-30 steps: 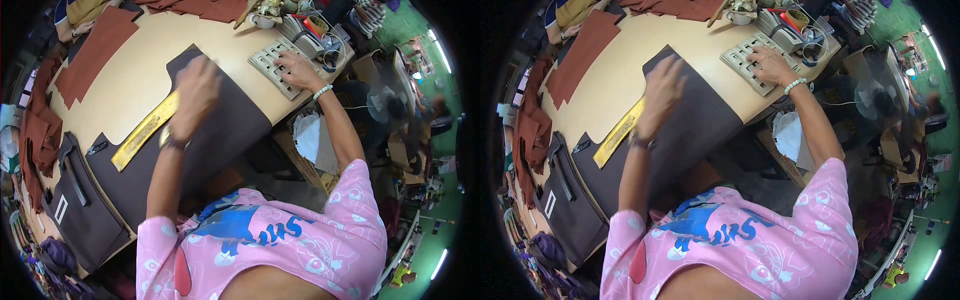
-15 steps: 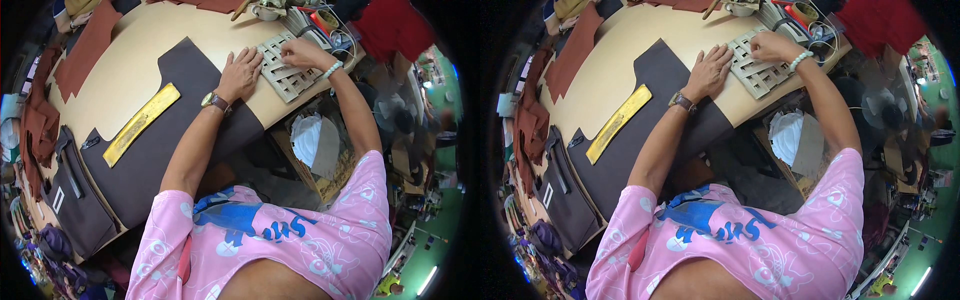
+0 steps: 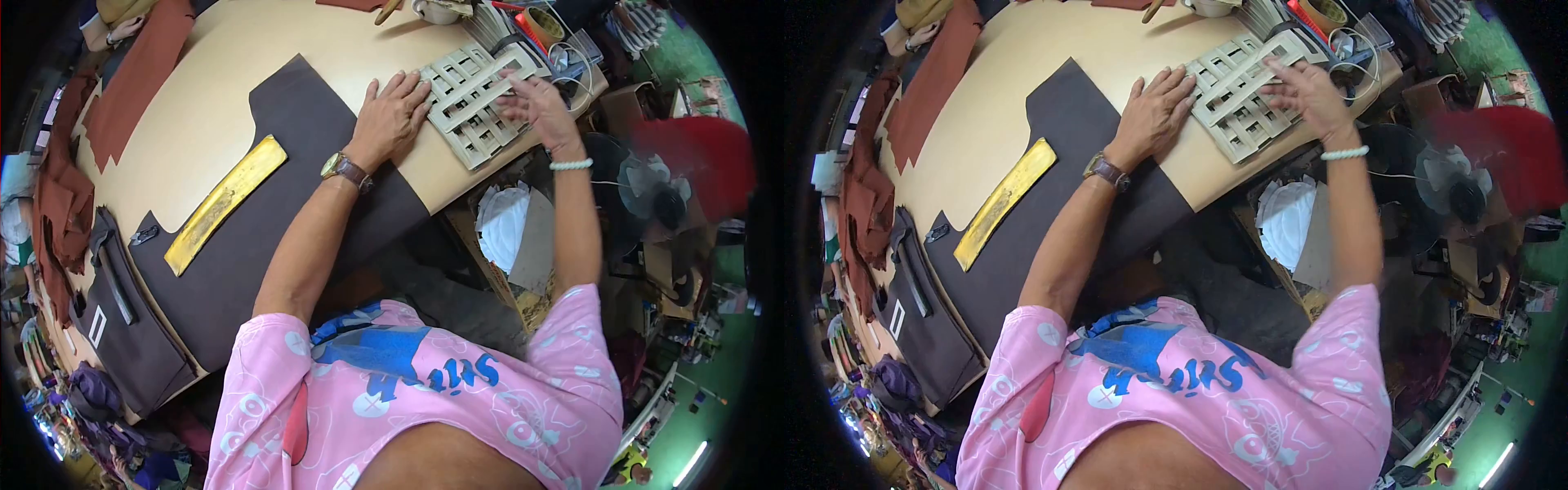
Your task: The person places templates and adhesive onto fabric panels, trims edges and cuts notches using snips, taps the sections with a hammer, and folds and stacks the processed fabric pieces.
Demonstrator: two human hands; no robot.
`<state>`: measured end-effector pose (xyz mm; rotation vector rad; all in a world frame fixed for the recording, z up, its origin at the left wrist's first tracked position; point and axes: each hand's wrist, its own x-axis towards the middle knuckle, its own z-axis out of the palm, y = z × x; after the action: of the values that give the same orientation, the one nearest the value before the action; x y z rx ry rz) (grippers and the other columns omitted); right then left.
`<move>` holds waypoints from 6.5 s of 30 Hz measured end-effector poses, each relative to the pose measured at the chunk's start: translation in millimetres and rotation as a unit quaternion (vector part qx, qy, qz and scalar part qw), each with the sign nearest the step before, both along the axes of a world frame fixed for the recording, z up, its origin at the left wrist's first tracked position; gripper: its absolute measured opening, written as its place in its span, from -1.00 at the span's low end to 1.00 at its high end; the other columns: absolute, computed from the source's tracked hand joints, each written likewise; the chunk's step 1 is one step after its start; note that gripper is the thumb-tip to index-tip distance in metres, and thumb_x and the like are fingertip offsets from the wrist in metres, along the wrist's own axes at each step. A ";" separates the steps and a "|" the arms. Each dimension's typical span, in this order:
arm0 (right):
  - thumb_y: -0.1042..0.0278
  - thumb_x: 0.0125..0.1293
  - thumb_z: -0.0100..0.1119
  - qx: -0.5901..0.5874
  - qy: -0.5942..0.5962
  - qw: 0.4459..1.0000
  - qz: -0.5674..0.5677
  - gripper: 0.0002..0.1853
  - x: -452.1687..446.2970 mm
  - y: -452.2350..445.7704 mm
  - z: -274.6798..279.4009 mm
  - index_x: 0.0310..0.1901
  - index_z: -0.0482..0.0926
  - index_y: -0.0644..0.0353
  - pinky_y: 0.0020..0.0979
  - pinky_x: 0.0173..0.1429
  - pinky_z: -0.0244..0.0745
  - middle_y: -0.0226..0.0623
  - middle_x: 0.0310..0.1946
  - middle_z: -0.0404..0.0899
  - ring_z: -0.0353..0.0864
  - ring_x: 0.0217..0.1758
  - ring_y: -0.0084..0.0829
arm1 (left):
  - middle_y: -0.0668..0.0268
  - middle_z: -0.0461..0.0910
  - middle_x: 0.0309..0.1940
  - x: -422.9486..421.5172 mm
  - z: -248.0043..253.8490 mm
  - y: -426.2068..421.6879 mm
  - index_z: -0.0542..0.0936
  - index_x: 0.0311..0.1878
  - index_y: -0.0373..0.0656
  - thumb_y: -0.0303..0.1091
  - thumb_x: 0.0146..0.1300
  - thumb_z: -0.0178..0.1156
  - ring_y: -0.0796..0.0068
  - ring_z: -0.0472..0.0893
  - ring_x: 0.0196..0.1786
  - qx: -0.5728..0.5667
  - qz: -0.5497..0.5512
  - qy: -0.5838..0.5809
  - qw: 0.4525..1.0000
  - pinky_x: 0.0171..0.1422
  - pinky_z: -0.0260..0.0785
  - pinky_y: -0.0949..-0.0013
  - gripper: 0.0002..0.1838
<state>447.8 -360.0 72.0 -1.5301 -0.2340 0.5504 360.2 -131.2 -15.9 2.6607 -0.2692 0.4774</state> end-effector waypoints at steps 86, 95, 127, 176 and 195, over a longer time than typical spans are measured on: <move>0.49 0.25 0.13 -0.077 -0.172 0.938 -0.290 -0.66 -165.7 -10.9 28.9 0.05 0.39 0.36 -0.66 -0.39 0.37 -0.34 -0.40 0.55 0.48 -0.42 -0.68 | 0.25 0.30 0.29 3.9 3.2 -5.7 0.45 0.19 -0.05 0.08 0.22 0.02 0.24 0.25 0.36 -0.042 0.037 0.031 0.998 0.40 -0.05 -0.07 -0.44; 0.37 0.33 -0.02 -0.071 -0.176 0.944 -0.270 -0.78 -175.2 18.5 9.8 -0.17 0.51 0.36 -0.50 -0.21 0.40 -0.39 -0.43 0.52 0.47 -0.36 -0.56 | 0.03 0.47 0.07 15.8 34.5 4.2 0.45 0.14 -0.25 0.05 0.28 -0.01 0.21 0.50 0.06 -0.283 0.072 -0.099 0.951 0.16 0.28 0.32 -0.43; 0.38 0.28 0.11 -0.080 -0.071 0.991 0.083 -0.72 -227.6 218.6 -45.1 -0.03 0.51 0.32 -0.65 -0.46 0.40 -0.39 -0.44 0.59 0.52 -0.51 -0.67 | 0.11 0.62 -0.14 -328.7 52.3 180.8 0.49 0.08 -0.27 -0.51 0.20 0.12 0.30 0.61 -0.06 -0.232 0.317 -0.073 0.917 0.00 0.43 0.36 -0.65; 0.47 0.22 -0.03 -0.195 -0.408 0.892 0.009 -0.66 -153.7 234.2 -51.5 0.04 0.48 0.33 -0.27 0.23 0.32 -0.01 0.00 0.53 0.50 0.10 -0.13 | 0.02 0.40 0.13 -341.8 22.4 176.5 0.44 0.12 -0.24 -0.39 0.13 0.17 0.04 0.36 0.22 -0.041 0.420 -0.048 0.905 0.28 0.22 0.12 -0.55; 0.26 0.23 -0.02 -0.296 -0.603 0.739 0.040 -0.55 -87.4 276.5 -74.5 0.15 0.40 0.21 -0.13 0.20 0.29 -0.05 0.09 0.45 0.40 0.16 -0.12 | -0.01 0.41 0.13 -350.5 26.1 184.2 0.43 0.10 -0.27 -0.37 0.11 0.20 0.02 0.39 0.21 -0.082 0.417 -0.049 0.904 0.29 0.21 0.19 -0.54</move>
<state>360.4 -83.5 -2.5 -2.3397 -1.2187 -0.4719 9.8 53.0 10.3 2.4702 0.8843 0.8350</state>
